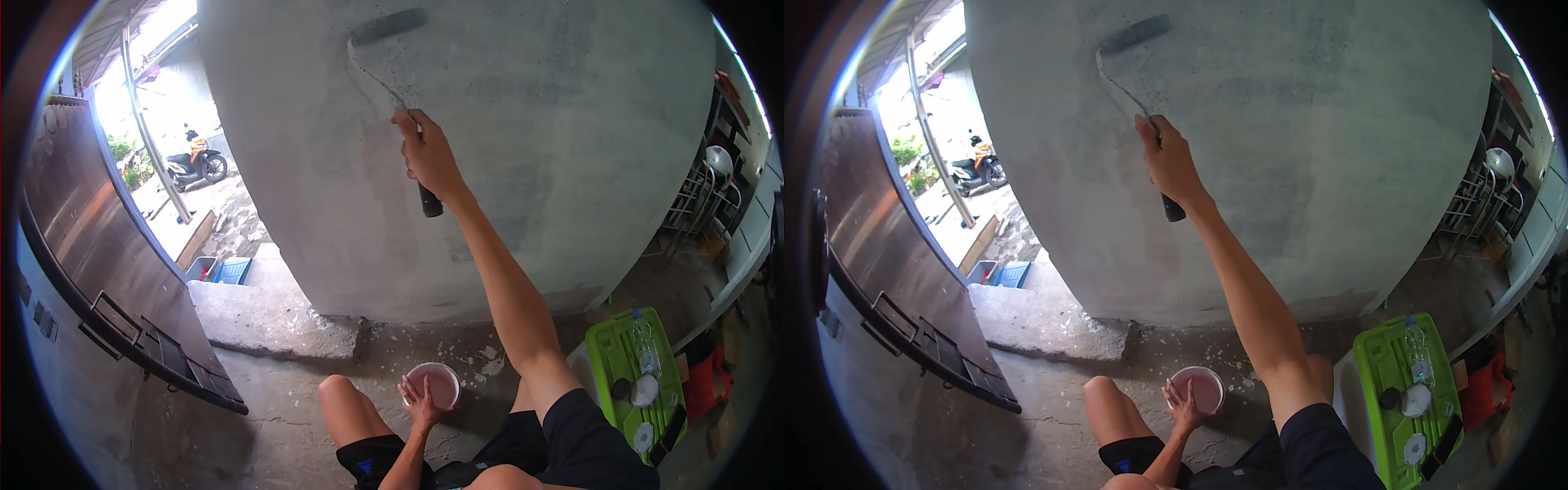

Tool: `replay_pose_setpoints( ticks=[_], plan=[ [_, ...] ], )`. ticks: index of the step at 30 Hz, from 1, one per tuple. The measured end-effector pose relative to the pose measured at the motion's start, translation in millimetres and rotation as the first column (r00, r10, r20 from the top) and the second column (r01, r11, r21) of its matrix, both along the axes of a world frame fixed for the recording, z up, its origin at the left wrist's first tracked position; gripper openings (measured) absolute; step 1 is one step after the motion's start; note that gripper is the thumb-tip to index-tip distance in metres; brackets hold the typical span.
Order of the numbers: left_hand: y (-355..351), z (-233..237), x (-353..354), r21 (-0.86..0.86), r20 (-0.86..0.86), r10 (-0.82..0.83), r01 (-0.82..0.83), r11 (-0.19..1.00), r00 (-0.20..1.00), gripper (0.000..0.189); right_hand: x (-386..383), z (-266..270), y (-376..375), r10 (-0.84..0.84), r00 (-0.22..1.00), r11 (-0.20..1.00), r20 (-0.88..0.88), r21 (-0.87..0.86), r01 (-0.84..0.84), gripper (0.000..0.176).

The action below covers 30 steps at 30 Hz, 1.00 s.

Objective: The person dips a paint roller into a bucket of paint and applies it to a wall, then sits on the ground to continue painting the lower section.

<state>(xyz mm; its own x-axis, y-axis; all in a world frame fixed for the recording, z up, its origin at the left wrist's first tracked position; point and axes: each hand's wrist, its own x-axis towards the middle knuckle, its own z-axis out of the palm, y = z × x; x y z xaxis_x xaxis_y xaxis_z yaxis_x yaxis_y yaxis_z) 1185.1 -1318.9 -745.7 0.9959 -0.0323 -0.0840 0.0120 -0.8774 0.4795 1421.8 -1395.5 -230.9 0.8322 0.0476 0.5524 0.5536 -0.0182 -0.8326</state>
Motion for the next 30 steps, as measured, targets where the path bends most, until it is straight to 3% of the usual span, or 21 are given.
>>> replay_pose_setpoints(
  ticks=[2,4,7,11,14,17,23,25,30],
  plan=[
    [0.2,-0.7,0.2,0.005,0.015,-0.005,0.005,1.000,1.000,0.134,5.4,-5.3,7.1,-0.036,0.999,0.999,0.029,-0.013,0.036,0.042],
    [2.1,-1.0,-2.0,0.012,0.031,-0.011,0.011,1.000,0.999,0.134,5.8,-18.7,14.7,0.072,0.997,0.991,0.004,0.111,-0.072,0.041],
    [0.1,0.6,0.4,0.017,0.035,-0.012,0.011,1.000,0.999,0.133,-3.6,-61.5,28.1,0.036,0.999,0.988,0.000,0.149,-0.036,0.041],
    [1.0,-2.9,-1.0,0.015,0.038,-0.006,0.005,1.000,0.999,0.131,-27.0,-138.1,34.5,0.106,0.973,0.966,-0.203,0.254,-0.053,0.042],
    [2.2,1.8,0.5,0.011,0.020,0.000,0.000,1.000,1.000,0.131,-39.2,-149.8,36.2,0.170,0.947,0.945,-0.273,0.317,-0.079,0.041],
    [2.7,3.2,0.1,0.016,-0.015,-0.006,0.006,1.000,1.000,0.131,-29.9,-111.1,40.6,0.187,0.958,0.939,-0.219,0.326,-0.108,0.043],
    [0.6,7.2,-1.0,0.015,0.028,-0.011,0.011,1.000,1.000,0.131,8.2,11.5,49.0,0.107,0.992,0.950,0.069,0.287,-0.122,0.048],
    [2.3,4.5,-2.3,0.020,0.023,-0.017,0.017,1.000,1.000,0.131,11.6,37.5,49.7,0.096,0.994,0.948,0.057,0.298,-0.109,0.049],
    [2.4,2.9,-3.0,0.002,0.058,-0.020,0.020,1.000,0.998,0.130,13.2,7.4,46.8,0.072,0.995,0.957,0.073,0.276,-0.089,0.048]
  ],
)
